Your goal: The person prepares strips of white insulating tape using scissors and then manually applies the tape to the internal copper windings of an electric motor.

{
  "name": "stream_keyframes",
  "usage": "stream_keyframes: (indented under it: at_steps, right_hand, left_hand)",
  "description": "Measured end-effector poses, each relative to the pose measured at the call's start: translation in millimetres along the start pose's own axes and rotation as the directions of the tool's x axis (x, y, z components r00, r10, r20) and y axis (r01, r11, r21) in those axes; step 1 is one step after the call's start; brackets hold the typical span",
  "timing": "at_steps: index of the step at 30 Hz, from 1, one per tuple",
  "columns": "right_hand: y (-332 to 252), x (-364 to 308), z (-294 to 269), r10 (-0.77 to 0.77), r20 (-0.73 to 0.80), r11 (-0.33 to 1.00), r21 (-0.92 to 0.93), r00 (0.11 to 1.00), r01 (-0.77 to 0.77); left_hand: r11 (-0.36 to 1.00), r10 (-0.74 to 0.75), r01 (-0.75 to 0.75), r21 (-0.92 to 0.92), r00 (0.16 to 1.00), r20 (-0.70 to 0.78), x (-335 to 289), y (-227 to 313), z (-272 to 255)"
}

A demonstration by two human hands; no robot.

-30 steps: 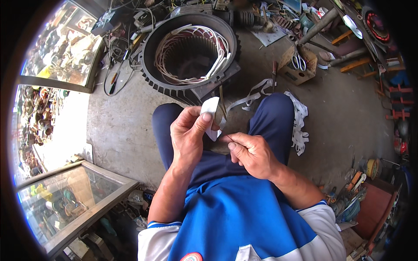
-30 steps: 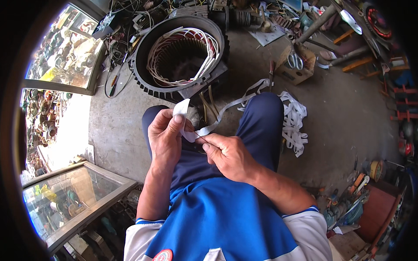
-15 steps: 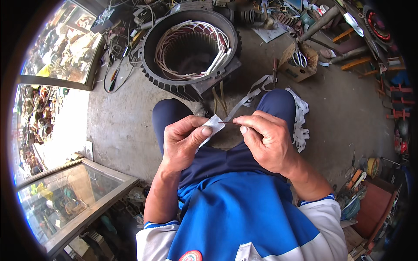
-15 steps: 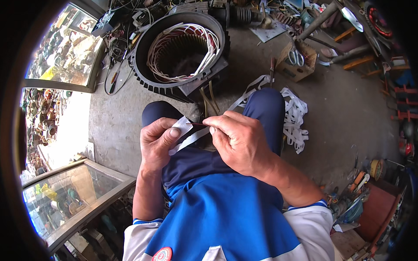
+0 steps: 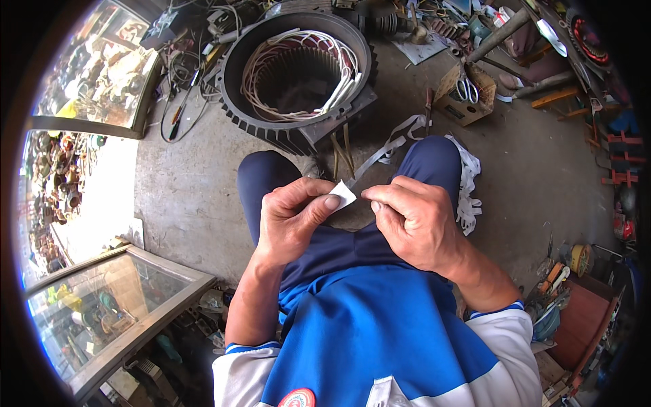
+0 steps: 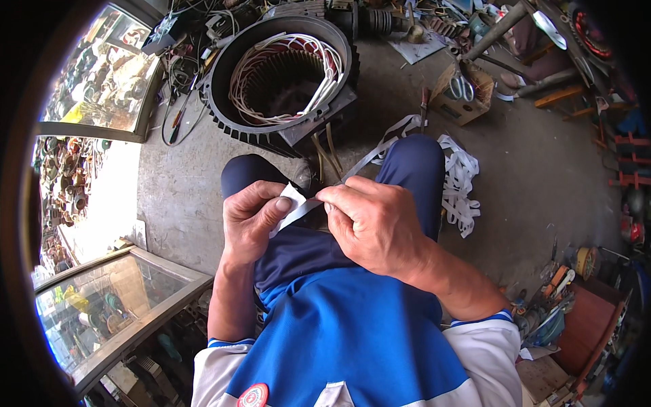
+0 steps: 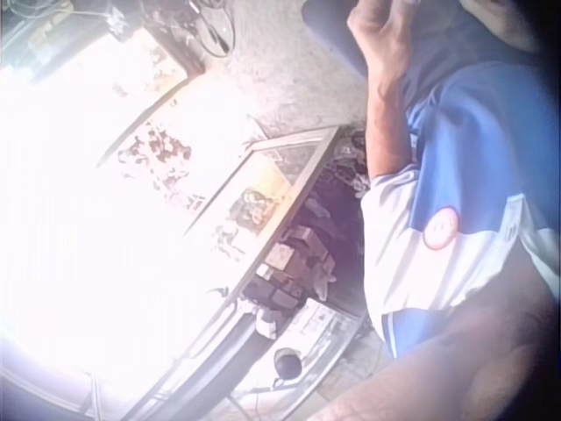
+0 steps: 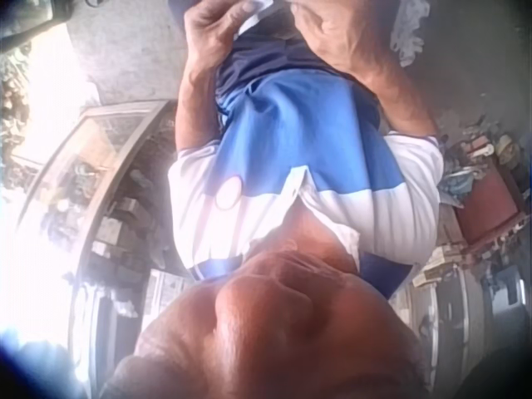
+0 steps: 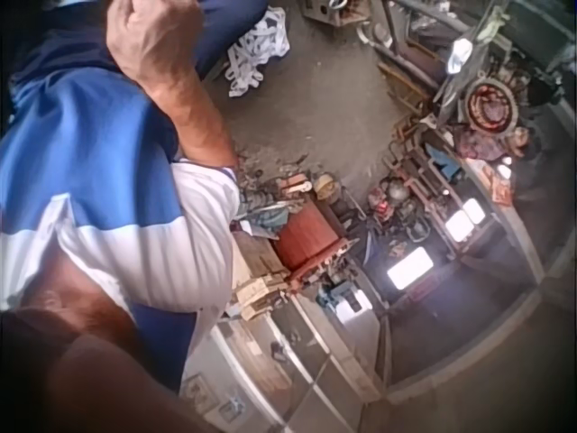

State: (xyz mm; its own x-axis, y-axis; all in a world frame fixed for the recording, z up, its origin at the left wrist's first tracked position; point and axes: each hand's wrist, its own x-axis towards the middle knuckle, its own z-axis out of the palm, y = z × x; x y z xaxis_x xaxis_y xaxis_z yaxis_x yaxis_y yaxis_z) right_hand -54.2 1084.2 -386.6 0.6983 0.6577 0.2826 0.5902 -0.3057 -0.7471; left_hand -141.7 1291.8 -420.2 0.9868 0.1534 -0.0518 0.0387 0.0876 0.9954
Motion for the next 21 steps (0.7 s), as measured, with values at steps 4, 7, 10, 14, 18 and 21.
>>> stream_keyframes:
  at_steps: [4, 7, 10, 14, 18, 21]
  right_hand:
    - [-6, 3, 1, 0.072, 0.063, 0.992, 0.099, 0.995, -0.078]
    - [-2, 4, 7, 0.112, 0.108, 0.978, 0.167, 0.988, -0.129]
    - [3, 7, 10, 0.095, 0.110, 0.958, 0.258, 0.989, -0.121]
    - [6, 6, 7, 0.165, 0.276, 0.831, 0.478, 0.947, -0.284]
    - [10, 4, 5, 0.197, 0.360, 0.779, 0.507, 0.912, -0.369]
    - [11, 2, 8, 0.189, 0.337, 0.802, 0.490, 0.922, -0.343]
  left_hand:
    - [0.999, 0.024, -0.025, 0.029, 1.000, 0.007, 1, -4, 3]
    - [1.000, -0.024, 0.024, -0.008, 0.999, 0.036, 0, -3, 7]
    - [0.991, -0.070, 0.082, -0.103, 0.990, 0.120, 0, -3, 3]
    - [0.903, -0.091, 0.195, -0.382, 0.957, 0.275, 1, -6, -1]
    - [0.868, -0.094, 0.226, -0.443, 0.949, 0.300, 0, -10, 1]
    - [0.885, -0.110, 0.214, -0.414, 0.959, 0.261, -1, -12, 4]
